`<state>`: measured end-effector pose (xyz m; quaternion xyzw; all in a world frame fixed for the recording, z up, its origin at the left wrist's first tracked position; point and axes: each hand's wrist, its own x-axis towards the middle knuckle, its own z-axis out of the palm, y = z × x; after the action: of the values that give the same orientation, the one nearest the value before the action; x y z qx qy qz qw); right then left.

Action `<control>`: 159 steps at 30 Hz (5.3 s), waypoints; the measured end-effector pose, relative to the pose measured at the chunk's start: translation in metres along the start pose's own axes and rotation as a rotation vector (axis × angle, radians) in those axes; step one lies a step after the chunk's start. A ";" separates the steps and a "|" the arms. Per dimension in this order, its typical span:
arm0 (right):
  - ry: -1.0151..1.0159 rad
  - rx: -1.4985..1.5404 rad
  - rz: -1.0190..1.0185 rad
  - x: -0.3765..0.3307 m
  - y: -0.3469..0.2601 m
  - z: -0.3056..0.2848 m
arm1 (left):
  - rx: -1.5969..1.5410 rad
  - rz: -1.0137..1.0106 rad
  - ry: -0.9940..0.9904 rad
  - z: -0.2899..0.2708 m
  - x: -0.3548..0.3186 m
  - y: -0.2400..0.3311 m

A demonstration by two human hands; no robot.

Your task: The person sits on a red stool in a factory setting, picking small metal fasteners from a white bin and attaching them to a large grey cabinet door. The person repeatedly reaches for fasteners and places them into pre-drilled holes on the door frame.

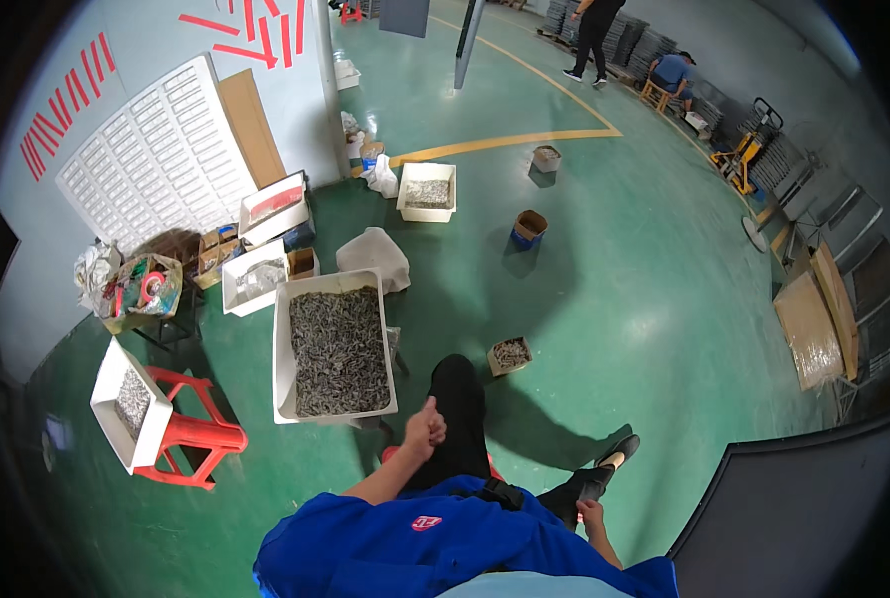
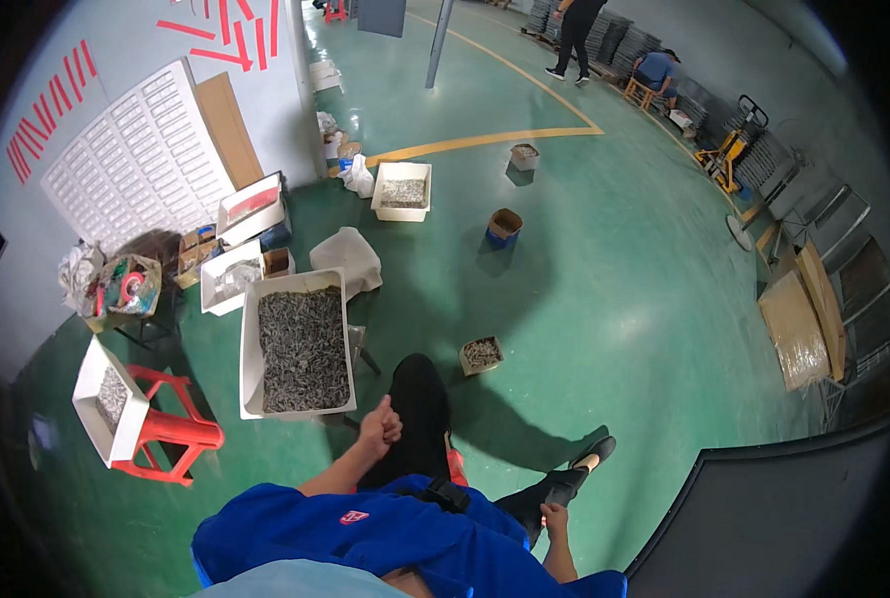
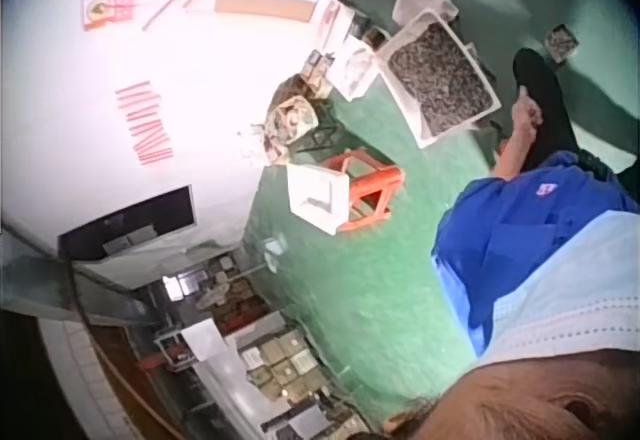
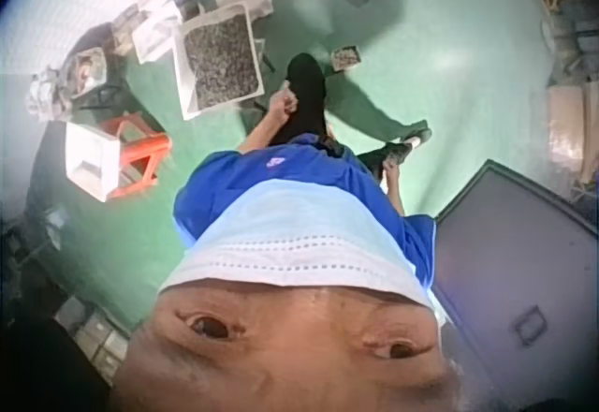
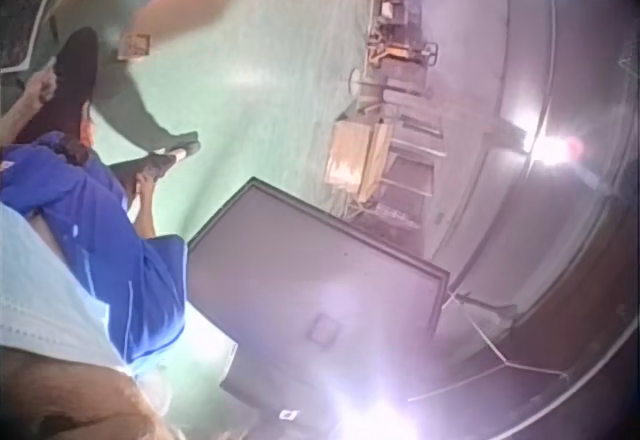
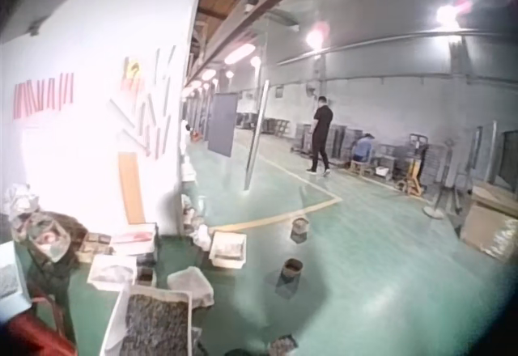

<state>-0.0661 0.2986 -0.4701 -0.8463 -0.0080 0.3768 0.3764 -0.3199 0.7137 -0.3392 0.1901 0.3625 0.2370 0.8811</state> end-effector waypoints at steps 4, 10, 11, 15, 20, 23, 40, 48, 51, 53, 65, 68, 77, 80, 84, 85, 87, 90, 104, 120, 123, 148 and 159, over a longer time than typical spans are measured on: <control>-0.417 0.020 0.070 -0.025 -0.017 -0.016 | 0.578 0.227 0.466 -0.113 0.023 -0.026; -0.828 -0.326 0.028 -0.051 -0.050 -0.011 | 1.426 0.389 0.462 -0.131 -0.040 -0.059; -0.794 -0.395 0.060 -0.051 -0.058 -0.010 | 1.382 0.435 0.468 -0.135 -0.040 -0.060; -0.537 -0.532 0.099 -0.048 -0.064 -0.002 | 1.376 0.482 0.601 -0.141 -0.020 -0.064; -0.330 -0.645 -0.030 -0.047 -0.084 0.007 | 1.430 0.449 0.683 -0.133 -0.029 -0.057; -0.263 -0.705 -0.112 -0.050 -0.095 0.012 | 1.463 0.429 0.673 -0.141 -0.019 -0.061; -0.349 -0.672 0.066 -0.011 -0.163 0.038 | 1.506 0.297 0.704 -0.148 -0.002 -0.066; -0.938 -0.819 0.394 0.021 -0.262 0.080 | 1.594 0.249 0.765 -0.154 0.004 -0.079; -1.054 -0.931 0.391 0.063 -0.237 0.049 | 1.662 0.198 0.752 -0.147 0.005 -0.062; -1.060 -0.932 0.489 0.072 -0.257 0.048 | 1.659 0.157 0.731 -0.137 0.001 -0.059; -1.003 -1.131 0.592 0.138 -0.261 0.060 | 1.665 0.039 0.689 -0.152 -0.019 -0.079; -0.966 -1.187 0.478 0.119 -0.290 0.086 | 1.602 0.333 0.759 -0.170 -0.017 -0.093; -0.516 -1.161 -0.493 0.114 -0.229 0.167 | 1.671 0.394 0.609 -0.179 -0.003 -0.080; -0.755 -0.997 -0.309 0.115 -0.237 0.189 | 1.678 0.409 0.515 -0.173 -0.031 -0.068; -0.634 -0.524 -0.411 0.119 -0.264 0.207 | 1.582 0.552 0.297 -0.121 -0.049 -0.021; -0.541 -0.470 -0.495 0.123 -0.268 0.214 | 1.528 0.616 0.231 -0.097 -0.047 -0.003; -0.365 -0.361 -0.662 0.128 -0.279 0.229 | 1.354 0.740 0.090 -0.043 -0.038 0.031; -0.327 -0.095 -0.280 0.119 -0.292 0.230 | 1.308 0.960 -0.076 0.027 -0.001 0.057; -1.140 -0.481 -1.013 -0.010 -0.358 0.181 | 2.240 0.558 0.019 0.107 0.173 0.038; -0.161 -0.513 -1.046 0.120 -0.273 0.219 | 1.819 0.378 -0.371 0.028 0.139 0.059; -0.204 -0.607 -1.059 0.115 -0.285 0.219 | 1.637 0.495 -0.079 0.011 0.150 0.026; -0.943 -0.236 -0.379 0.115 -0.242 0.182 | 2.630 0.392 -0.446 -0.005 0.168 0.020; -0.892 -0.597 -0.927 0.094 -0.280 0.230 | 2.738 -0.047 -0.574 -0.008 0.129 0.043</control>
<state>-0.0712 0.6721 -0.4485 -0.5877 -0.6237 0.4703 0.2108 -0.2576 0.8212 -0.3936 0.9240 0.1153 -0.3619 0.0444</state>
